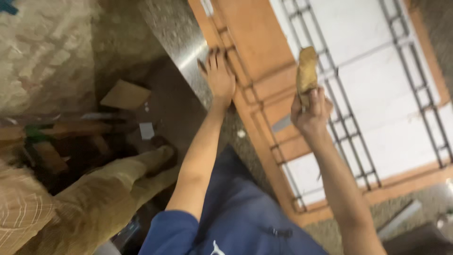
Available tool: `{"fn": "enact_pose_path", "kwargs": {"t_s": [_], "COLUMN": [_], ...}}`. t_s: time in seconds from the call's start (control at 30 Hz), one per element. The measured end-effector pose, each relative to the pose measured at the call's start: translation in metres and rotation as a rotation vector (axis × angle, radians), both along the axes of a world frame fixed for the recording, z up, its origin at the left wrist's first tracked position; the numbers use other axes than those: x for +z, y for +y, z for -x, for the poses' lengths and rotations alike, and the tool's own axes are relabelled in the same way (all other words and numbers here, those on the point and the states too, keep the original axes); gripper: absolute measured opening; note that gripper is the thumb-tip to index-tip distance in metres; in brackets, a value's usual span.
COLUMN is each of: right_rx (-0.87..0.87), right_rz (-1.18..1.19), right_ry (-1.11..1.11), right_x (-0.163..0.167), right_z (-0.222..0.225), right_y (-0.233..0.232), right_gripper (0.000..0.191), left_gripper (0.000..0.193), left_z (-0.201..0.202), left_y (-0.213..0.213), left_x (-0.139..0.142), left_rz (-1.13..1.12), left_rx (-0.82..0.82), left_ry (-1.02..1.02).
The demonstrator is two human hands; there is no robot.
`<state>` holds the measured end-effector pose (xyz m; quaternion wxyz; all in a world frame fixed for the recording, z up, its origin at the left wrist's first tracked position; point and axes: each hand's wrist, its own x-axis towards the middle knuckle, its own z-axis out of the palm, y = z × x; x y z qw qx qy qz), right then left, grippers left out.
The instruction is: The person holds thin gray metal strips and a sanding block, rubbing the block along the strips to smooth their edges. They then lay the sanded strips into the slots of a wooden frame jig on the workbench, fitting them between the frame's cross bars one at a time.
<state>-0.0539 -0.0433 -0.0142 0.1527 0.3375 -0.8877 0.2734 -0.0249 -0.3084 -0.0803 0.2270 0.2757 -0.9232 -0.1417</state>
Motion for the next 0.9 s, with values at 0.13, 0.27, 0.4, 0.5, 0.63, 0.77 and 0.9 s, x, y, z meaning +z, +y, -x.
{"fn": "enact_pose_path", "kwargs": {"t_s": [0.13, 0.27, 0.4, 0.5, 0.63, 0.77, 0.9], "right_rx": [-0.094, -0.019, 0.022, -0.038, 0.076, 0.051, 0.079], "right_rz": [-0.353, -0.05, -0.297, -0.321, 0.126, -0.174, -0.112], "right_ry": [-0.175, 0.012, 0.119, -0.104, 0.098, -0.022, 0.044], "right_x": [0.001, 0.0, -0.004, 0.011, 0.037, 0.03, 0.009], "right_z": [0.012, 0.012, 0.005, 0.003, -0.002, -0.008, -0.007], "right_y": [0.005, 0.016, 0.006, -0.002, 0.001, -0.01, -0.008], "right_gripper": [0.068, 0.064, 0.064, 0.066, 0.057, 0.058, 0.058], "left_gripper": [0.039, 0.038, 0.043, 0.045, 0.052, 0.038, 0.042], "left_z": [-0.002, -0.002, -0.004, -0.006, -0.005, -0.002, 0.0], "left_y": [0.0, 0.0, 0.0, -0.003, -0.003, 0.002, 0.003], "left_x": [-0.004, -0.007, -0.006, -0.002, -0.003, -0.006, -0.006], "left_rz": [0.048, 0.028, 0.022, 0.032, 0.055, 0.005, -0.006], "left_rx": [-0.012, 0.0, -0.024, -0.011, -0.026, -0.004, -0.014], "left_ry": [0.09, 0.1, 0.088, 0.095, 0.028, 0.066, 0.114]}}
